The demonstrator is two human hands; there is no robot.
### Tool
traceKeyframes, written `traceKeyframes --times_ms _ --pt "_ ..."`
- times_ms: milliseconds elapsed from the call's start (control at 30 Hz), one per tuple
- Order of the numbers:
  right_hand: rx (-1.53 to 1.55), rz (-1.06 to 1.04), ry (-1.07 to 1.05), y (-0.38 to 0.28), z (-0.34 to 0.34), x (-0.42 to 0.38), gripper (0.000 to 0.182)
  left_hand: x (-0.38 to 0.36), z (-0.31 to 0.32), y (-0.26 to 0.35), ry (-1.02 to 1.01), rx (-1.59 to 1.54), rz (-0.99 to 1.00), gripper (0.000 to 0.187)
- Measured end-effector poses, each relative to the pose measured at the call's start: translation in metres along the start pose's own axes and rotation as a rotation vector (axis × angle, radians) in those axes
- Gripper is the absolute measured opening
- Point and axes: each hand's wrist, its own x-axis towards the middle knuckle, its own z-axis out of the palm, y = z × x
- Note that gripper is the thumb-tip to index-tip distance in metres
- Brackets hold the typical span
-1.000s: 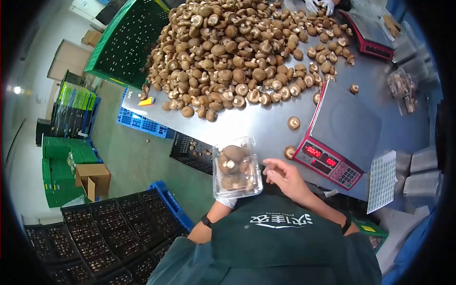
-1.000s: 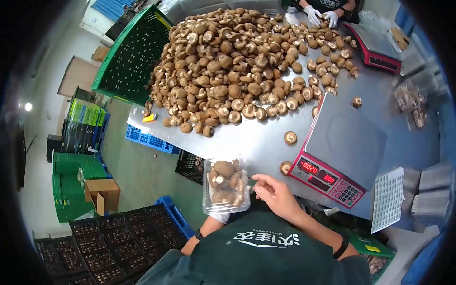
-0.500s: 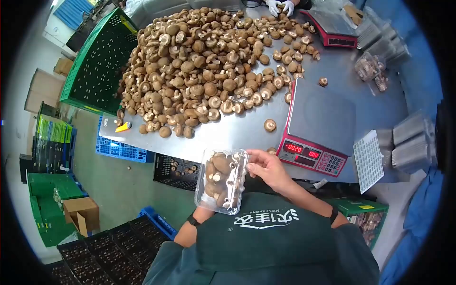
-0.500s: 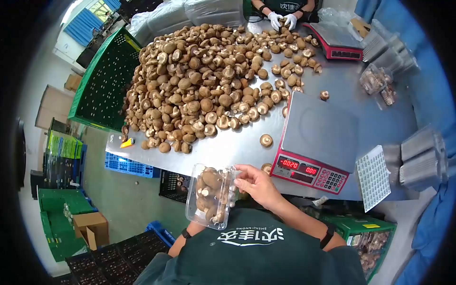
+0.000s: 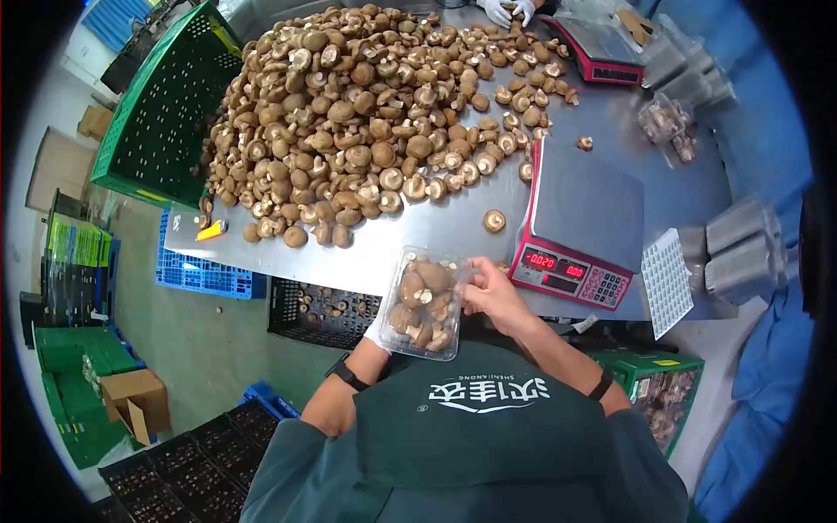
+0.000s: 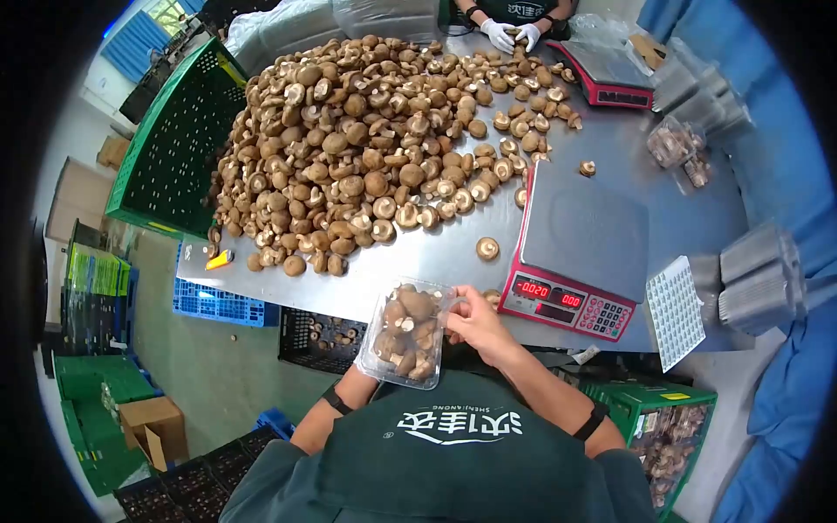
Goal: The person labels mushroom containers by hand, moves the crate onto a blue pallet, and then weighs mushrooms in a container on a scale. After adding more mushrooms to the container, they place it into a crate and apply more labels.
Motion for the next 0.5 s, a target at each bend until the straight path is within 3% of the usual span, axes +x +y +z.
traceKeyframes --times_ms 133,200,267,333,500 --pt "-0.036 0.064 0.013 0.001 -0.001 0.003 0.038 0.002 0.007 -0.002 0.037 0.001 0.016 0.053" --pt "-0.007 0.074 0.036 0.004 -0.001 0.006 0.036 0.007 0.001 -0.005 -0.139 0.045 0.07 0.054" --pt "0.016 0.088 0.059 0.006 0.0 0.008 0.034 0.009 -0.026 -0.004 -0.122 -0.1 0.011 0.054" --pt "-0.011 0.065 0.146 0.006 0.002 0.011 0.034 0.012 -0.028 0.0 0.055 0.011 0.024 0.055" --pt "-0.121 -0.045 0.256 0.025 -0.015 0.026 0.02 0.019 -0.014 0.011 0.144 0.187 -0.025 0.051"
